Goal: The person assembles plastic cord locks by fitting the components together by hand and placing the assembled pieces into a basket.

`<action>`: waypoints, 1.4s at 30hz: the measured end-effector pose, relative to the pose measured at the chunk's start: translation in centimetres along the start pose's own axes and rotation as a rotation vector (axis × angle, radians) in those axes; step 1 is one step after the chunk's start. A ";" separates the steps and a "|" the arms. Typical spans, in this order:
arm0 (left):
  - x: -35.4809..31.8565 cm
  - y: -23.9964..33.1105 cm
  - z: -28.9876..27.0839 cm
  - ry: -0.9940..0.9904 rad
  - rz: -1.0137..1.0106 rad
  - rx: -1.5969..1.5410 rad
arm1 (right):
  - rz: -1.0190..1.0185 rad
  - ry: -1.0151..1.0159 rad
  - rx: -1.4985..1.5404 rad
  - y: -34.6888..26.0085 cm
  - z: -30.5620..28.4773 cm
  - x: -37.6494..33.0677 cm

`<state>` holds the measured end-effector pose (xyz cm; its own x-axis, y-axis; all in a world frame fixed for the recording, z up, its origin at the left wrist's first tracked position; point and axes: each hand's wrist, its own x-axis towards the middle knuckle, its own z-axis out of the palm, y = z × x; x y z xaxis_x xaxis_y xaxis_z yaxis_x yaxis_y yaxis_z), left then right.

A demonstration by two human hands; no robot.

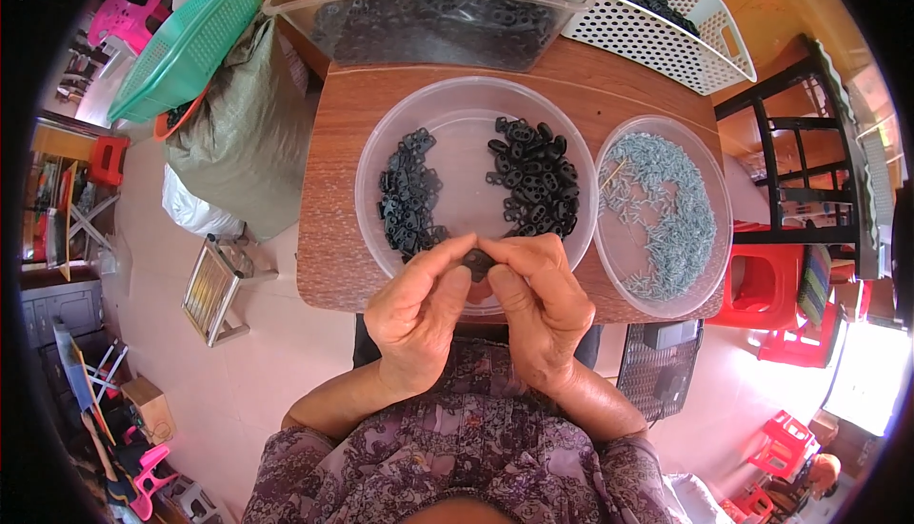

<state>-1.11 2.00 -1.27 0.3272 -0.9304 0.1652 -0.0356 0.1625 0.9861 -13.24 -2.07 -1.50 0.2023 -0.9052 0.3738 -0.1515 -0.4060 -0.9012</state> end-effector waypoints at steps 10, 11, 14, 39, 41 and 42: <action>-0.5 -0.8 0.2 0.066 0.091 0.055 | 0.239 -0.020 0.219 0.0 0.4 -0.1; -0.6 -0.8 0.1 0.082 0.045 0.005 | 0.157 -0.046 0.165 0.1 0.4 0.0; -0.5 -0.5 0.4 0.114 -0.052 -0.126 | 0.092 -0.061 0.087 -0.8 0.6 0.2; -0.5 -1.1 0.1 0.056 0.023 -0.097 | -0.092 0.033 -0.044 0.3 1.1 -0.2; -0.5 -1.2 0.1 0.060 0.045 -0.078 | -0.112 0.039 -0.048 0.3 1.1 -0.2; -0.5 -1.2 0.1 0.064 0.066 -0.059 | -0.112 0.040 -0.047 0.4 1.1 -0.2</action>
<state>-1.37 2.26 -2.59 0.3858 -0.8943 0.2265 -0.0041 0.2438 0.9698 -12.24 -1.87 -2.19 0.1822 -0.8575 0.4811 -0.1758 -0.5098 -0.8422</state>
